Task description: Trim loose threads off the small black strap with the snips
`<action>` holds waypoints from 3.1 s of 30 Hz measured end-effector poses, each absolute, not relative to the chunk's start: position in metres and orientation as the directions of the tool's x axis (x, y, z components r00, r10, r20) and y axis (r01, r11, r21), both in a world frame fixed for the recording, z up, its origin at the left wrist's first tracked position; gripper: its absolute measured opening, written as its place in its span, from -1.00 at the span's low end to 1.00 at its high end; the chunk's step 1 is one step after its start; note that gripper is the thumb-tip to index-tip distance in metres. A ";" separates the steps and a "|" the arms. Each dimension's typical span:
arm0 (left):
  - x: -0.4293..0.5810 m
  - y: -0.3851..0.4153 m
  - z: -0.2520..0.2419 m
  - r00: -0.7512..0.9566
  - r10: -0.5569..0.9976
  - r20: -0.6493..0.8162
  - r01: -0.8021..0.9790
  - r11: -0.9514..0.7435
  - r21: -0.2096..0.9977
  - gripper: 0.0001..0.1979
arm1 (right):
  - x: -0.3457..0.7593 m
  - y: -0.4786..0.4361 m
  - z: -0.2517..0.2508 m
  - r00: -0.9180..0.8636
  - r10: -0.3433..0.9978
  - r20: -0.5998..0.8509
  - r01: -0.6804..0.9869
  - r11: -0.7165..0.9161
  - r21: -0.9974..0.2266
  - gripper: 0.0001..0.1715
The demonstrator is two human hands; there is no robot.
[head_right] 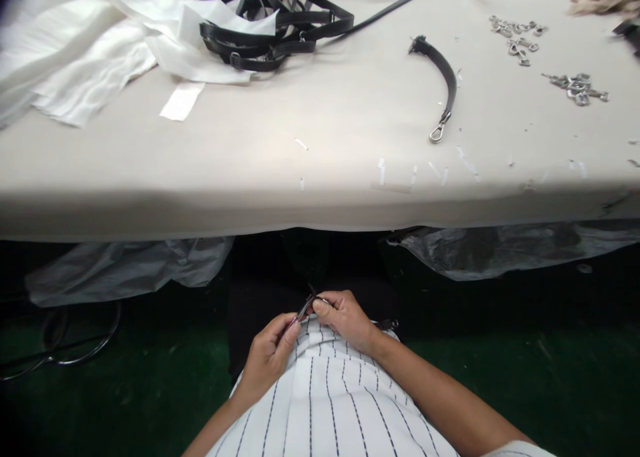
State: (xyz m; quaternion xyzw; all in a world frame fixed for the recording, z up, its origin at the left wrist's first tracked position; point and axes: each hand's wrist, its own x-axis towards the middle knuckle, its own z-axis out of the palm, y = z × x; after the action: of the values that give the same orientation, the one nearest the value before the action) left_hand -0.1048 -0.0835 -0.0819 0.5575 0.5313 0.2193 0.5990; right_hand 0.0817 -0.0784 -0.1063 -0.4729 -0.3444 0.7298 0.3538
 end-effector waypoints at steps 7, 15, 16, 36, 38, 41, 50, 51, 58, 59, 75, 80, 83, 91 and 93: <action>-0.108 -0.080 -0.080 0.366 0.774 -0.517 0.230 0.463 0.856 -0.66 | 0.082 -0.079 -0.102 -0.344 0.820 -0.458 -0.230 -0.547 -0.805 -0.48; -0.108 -0.078 -0.078 0.400 0.699 -0.593 0.132 0.596 0.792 -0.60 | 0.083 -0.082 -0.104 -0.350 0.826 -0.443 -0.276 -0.542 -0.794 -0.52; -0.108 -0.078 -0.079 0.395 0.701 -0.593 0.126 0.599 0.791 -0.59 | 0.083 -0.082 -0.104 -0.347 0.829 -0.439 -0.280 -0.538 -0.795 -0.53; -0.100 -0.068 -0.076 0.276 0.829 -0.486 0.137 0.466 0.874 -0.69 | 0.081 -0.078 -0.103 -0.478 0.778 -0.408 -0.250 -0.566 -0.786 -0.55; -0.097 -0.064 -0.079 0.330 0.809 -0.485 0.137 0.468 0.873 -0.70 | 0.082 -0.077 -0.103 -0.507 0.756 -0.415 -0.224 -0.580 -0.783 -0.58; -0.096 -0.063 -0.084 0.355 0.823 -0.444 0.191 0.401 0.896 -0.77 | 0.080 -0.076 -0.104 -0.465 0.778 -0.423 -0.193 -0.555 -0.809 -0.59; -0.105 -0.075 -0.101 0.383 0.889 -0.252 0.574 -0.016 0.819 -0.74 | 0.073 -0.078 -0.100 -0.360 0.833 -0.420 0.191 -0.375 -0.907 -0.76; -0.105 -0.076 -0.102 0.404 0.882 -0.243 0.593 -0.050 0.804 -0.71 | 0.073 -0.078 -0.099 -0.386 0.820 -0.423 0.179 -0.383 -0.906 -0.74; -0.105 -0.076 -0.099 0.546 0.784 -0.295 0.671 -0.197 0.715 -0.74 | 0.077 -0.080 -0.104 -0.479 0.779 -0.405 0.105 -0.407 -0.907 -0.65; -0.106 -0.075 -0.097 0.561 0.764 -0.319 0.668 -0.190 0.720 -0.75 | 0.078 -0.080 -0.105 -0.502 0.769 -0.395 0.086 -0.410 -0.908 -0.63; -0.111 -0.049 -0.099 0.712 0.578 -0.399 0.397 0.137 0.907 -0.83 | 0.092 -0.080 -0.124 -0.583 0.740 -0.334 -0.053 -0.445 -0.894 -0.61; -0.113 -0.051 -0.107 0.643 0.633 -0.432 0.343 0.266 0.901 -0.75 | 0.087 -0.081 -0.115 -0.466 0.815 -0.346 0.047 -0.367 -0.929 -0.68; -0.114 -0.055 -0.108 0.602 0.674 -0.427 0.329 0.277 0.903 -0.70 | 0.086 -0.078 -0.109 -0.432 0.835 -0.340 0.083 -0.338 -0.937 -0.72; -0.113 -0.062 -0.107 0.554 0.753 -0.357 0.308 0.213 0.927 -0.71 | 0.088 -0.072 -0.109 -0.530 0.739 -0.415 0.029 -0.473 -0.880 -0.67; -0.114 -0.063 -0.107 0.525 0.775 -0.351 0.315 0.207 0.926 -0.72 | 0.088 -0.073 -0.110 -0.516 0.739 -0.433 0.028 -0.491 -0.871 -0.68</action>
State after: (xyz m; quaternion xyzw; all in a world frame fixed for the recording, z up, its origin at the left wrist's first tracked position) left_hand -0.1137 -0.0632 -0.1075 0.6027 0.4521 0.1824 0.6317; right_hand 0.0881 -0.0725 -0.1098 -0.4308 -0.4450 0.7482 0.2377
